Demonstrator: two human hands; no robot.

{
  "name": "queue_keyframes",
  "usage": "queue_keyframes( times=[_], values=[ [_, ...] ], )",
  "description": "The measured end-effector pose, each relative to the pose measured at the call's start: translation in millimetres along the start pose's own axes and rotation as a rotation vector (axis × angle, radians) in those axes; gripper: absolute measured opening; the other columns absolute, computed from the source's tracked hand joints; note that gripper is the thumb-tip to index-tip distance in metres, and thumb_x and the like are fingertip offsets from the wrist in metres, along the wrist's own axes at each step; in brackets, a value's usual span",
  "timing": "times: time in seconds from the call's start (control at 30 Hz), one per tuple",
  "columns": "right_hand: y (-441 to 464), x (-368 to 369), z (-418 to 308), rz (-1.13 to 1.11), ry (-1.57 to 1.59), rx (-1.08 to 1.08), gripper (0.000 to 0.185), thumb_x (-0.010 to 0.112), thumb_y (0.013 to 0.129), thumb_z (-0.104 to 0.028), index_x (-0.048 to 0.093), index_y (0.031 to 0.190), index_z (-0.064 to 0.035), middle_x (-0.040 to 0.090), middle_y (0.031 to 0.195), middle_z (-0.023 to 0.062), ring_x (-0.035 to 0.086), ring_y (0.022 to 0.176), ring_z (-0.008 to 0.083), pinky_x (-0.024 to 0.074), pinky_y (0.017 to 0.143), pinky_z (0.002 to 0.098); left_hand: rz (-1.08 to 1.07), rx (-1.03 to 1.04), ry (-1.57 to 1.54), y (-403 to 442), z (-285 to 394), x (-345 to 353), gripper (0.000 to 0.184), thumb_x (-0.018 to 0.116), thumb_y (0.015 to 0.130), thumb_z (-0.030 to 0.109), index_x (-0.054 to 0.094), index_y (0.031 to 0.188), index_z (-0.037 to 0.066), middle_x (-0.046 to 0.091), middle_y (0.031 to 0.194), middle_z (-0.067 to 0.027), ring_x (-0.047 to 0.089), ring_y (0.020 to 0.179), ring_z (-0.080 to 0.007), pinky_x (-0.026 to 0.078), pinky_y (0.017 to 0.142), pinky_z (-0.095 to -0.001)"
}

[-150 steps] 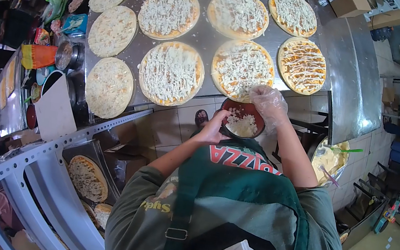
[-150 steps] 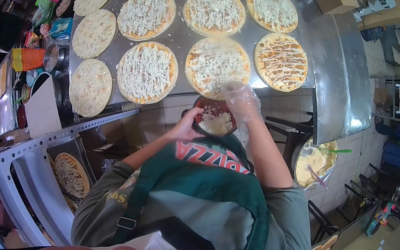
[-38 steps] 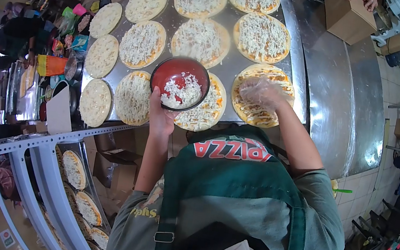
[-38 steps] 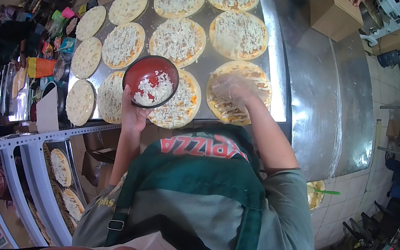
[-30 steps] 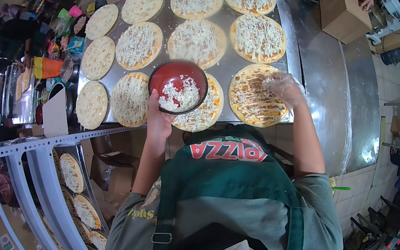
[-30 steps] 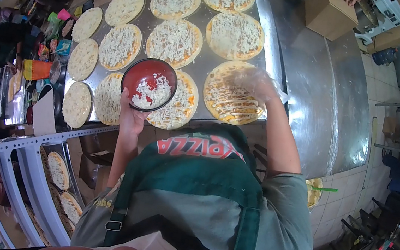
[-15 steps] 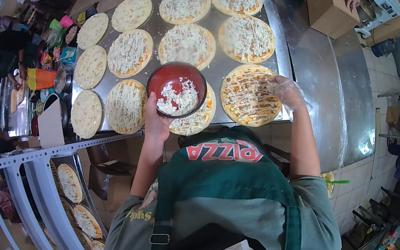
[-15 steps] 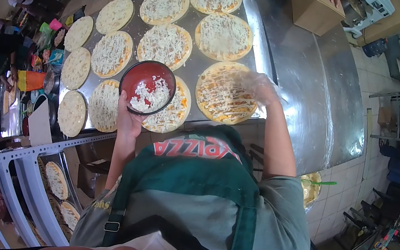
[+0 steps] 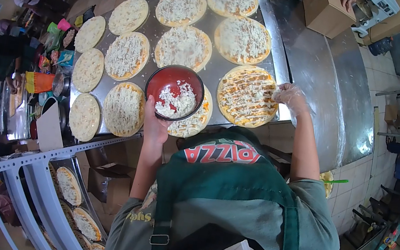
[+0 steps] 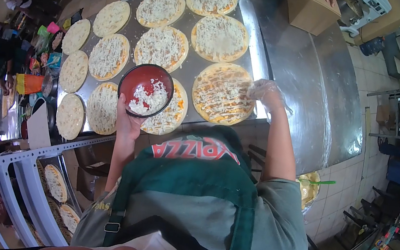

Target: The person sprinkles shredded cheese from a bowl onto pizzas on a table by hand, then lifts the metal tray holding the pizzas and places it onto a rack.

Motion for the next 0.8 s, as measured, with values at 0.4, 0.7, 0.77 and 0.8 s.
queue_keyframes(
  times=[0.4,0.7,0.77,0.8],
  values=[
    [23,3,-46,0.127,-0.411,-0.058,0.019,0.063,0.072,-0.021,0.063,0.081,-0.0039,0.061,0.069,0.0073,0.055,0.062,0.0129,0.0439,0.059,0.0287,-0.001,0.021,0.004,-7,2,5,0.046,0.043,0.086,0.043,0.041,0.119,0.009,0.049,0.117,-0.0082,0.049,0.106,-0.0226,0.042,0.087,-0.0420],
    [28,70,-104,-0.087,-0.738,-0.314,0.020,0.058,0.071,-0.019,0.064,0.083,-0.0051,0.062,0.074,0.0116,0.058,0.065,0.0211,0.0450,0.062,0.0327,0.031,0.006,0.011,-9,-9,0,0.043,0.045,0.086,0.040,0.040,0.116,0.010,0.050,0.115,-0.0086,0.050,0.106,-0.0223,0.042,0.087,-0.0415],
    [29,80,-106,-0.074,-0.884,-0.305,0.019,0.057,0.071,-0.018,0.064,0.083,-0.0051,0.063,0.074,0.0116,0.058,0.066,0.0210,0.0449,0.063,0.0328,0.025,0.003,0.014,-2,-17,-7,0.043,0.046,0.085,0.039,0.037,0.117,0.011,0.049,0.115,-0.0086,0.049,0.106,-0.0223,0.043,0.085,-0.0430],
    [18,87,-115,-0.146,-0.905,-0.304,0.019,0.057,0.070,-0.016,0.064,0.085,-0.0058,0.063,0.076,0.0106,0.058,0.067,0.0204,0.0453,0.063,0.0322,0.017,0.003,0.031,3,-21,-10,0.045,0.047,0.085,0.039,0.034,0.119,0.012,0.048,0.115,-0.0084,0.050,0.105,-0.0221,0.043,0.084,-0.0439]
  ],
)
Point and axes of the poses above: each hand's wrist, its own y-axis towards the middle knuckle, its own x-axis out of the palm, z = x × y, the point moved 9 cm from there along y, towards the middle knuckle
